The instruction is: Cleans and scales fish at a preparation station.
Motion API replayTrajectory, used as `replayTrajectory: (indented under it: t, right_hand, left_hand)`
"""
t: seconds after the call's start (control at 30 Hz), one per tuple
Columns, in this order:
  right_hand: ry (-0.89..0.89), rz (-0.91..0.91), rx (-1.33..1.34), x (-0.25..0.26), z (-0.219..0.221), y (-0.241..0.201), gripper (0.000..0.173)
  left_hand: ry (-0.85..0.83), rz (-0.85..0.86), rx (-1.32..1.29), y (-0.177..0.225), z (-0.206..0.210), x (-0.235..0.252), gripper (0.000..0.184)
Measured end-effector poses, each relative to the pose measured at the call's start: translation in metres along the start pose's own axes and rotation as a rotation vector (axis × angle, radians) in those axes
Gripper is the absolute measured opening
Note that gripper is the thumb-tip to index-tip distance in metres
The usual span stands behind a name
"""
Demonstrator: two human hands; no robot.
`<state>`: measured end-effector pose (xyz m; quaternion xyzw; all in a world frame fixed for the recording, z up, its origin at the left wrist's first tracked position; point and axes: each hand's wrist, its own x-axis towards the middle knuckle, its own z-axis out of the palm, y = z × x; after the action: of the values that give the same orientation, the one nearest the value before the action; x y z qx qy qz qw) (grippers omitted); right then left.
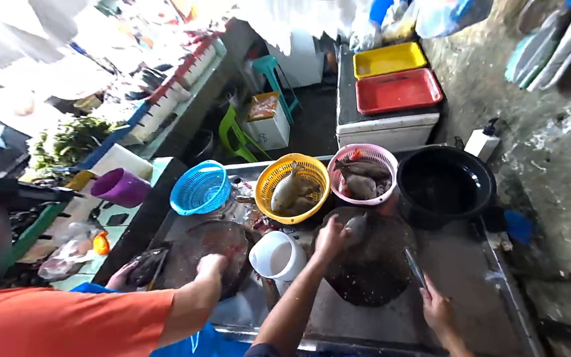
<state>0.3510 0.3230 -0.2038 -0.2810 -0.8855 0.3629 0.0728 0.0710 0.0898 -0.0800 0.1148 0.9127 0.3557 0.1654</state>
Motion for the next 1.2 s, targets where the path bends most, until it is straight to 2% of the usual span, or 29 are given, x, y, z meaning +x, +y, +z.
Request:
replayTrajectory:
  t: [0.1, 0.17, 0.23, 0.3, 0.33, 0.4, 0.43, 0.5, 0.57, 0.63, 0.7, 0.77, 0.83, 0.87, 0.93, 0.97, 1.03, 1.13, 1.2]
  right_hand:
    - [0.070, 0.063, 0.099, -0.009, 0.015, 0.003, 0.047]
    - [0.055, 0.067, 0.118, -0.011, 0.014, 0.002, 0.048]
    - [0.030, 0.046, 0.044, -0.010, 0.005, -0.003, 0.047]
    - [0.013, 0.012, -0.031, -0.011, -0.003, -0.007, 0.047]
    - [0.006, 0.007, -0.055, -0.011, -0.007, -0.009, 0.048]
    - [-0.003, 0.042, -0.065, -0.012, -0.008, -0.014, 0.048]
    - [-0.007, 0.071, -0.057, -0.013, -0.006, -0.013, 0.048]
    - [-0.008, 0.108, -0.037, -0.015, -0.002, -0.011, 0.048]
    - [-0.003, 0.101, -0.010, -0.013, -0.001, -0.008, 0.048]
    - [-0.015, 0.093, 0.014, -0.014, -0.004, -0.003, 0.049]
    - [-0.067, 0.164, 0.055, -0.015, -0.016, -0.008, 0.051]
    - [-0.051, 0.191, 0.129, -0.019, -0.032, -0.018, 0.045]
    - [-0.008, 0.080, 0.156, -0.021, -0.049, -0.030, 0.042]
    - [0.032, -0.033, 0.134, -0.018, -0.058, -0.034, 0.040]
    - [0.085, -0.188, 0.046, -0.005, -0.074, -0.047, 0.037]
    - [0.071, -0.184, -0.005, 0.006, -0.081, -0.054, 0.038]
    - [-0.020, -0.033, -0.137, 0.027, -0.091, -0.067, 0.043]
    - [-0.169, 0.173, -0.266, 0.041, -0.065, -0.084, 0.045]
    - [-0.410, 0.113, -0.215, 0.024, -0.035, -0.114, 0.041]
  left_hand:
    - [0.313, 0.007, 0.288, -0.019, -0.074, 0.037, 0.057]
    - [0.383, -0.058, 0.413, -0.052, -0.111, 0.074, 0.061]
    - [0.266, -0.173, 0.549, -0.089, -0.128, 0.107, 0.078]
    - [0.116, -0.275, 0.670, -0.113, -0.130, 0.126, 0.082]
    - [0.075, -0.305, 0.710, -0.115, -0.130, 0.133, 0.079]
    - [0.067, -0.300, 0.753, -0.112, -0.137, 0.144, 0.056]
    - [0.080, -0.271, 0.754, -0.109, -0.141, 0.147, 0.044]
    - [0.123, -0.217, 0.692, -0.102, -0.150, 0.148, 0.032]
    - [0.202, -0.153, 0.471, -0.088, -0.158, 0.140, 0.027]
    - [0.223, -0.127, 0.140, -0.076, -0.157, 0.120, 0.031]
    - [0.166, -0.062, -0.190, -0.052, -0.147, 0.084, 0.033]
    - [0.051, -0.023, -0.573, -0.024, -0.113, 0.033, 0.036]
    - [-0.056, -0.098, -0.852, -0.006, -0.058, -0.024, 0.035]
    - [-0.097, -0.163, -0.910, -0.001, -0.025, -0.051, 0.036]
    - [-0.169, -0.296, -0.877, -0.005, 0.042, -0.096, 0.040]
    - [-0.200, -0.346, -0.827, -0.014, 0.072, -0.110, 0.043]
    - [-0.246, -0.360, -0.687, -0.029, 0.114, -0.131, 0.056]
    - [-0.216, -0.278, -0.518, -0.031, 0.128, -0.141, 0.062]
    - [-0.200, -0.243, -0.455, -0.031, 0.122, -0.137, 0.059]
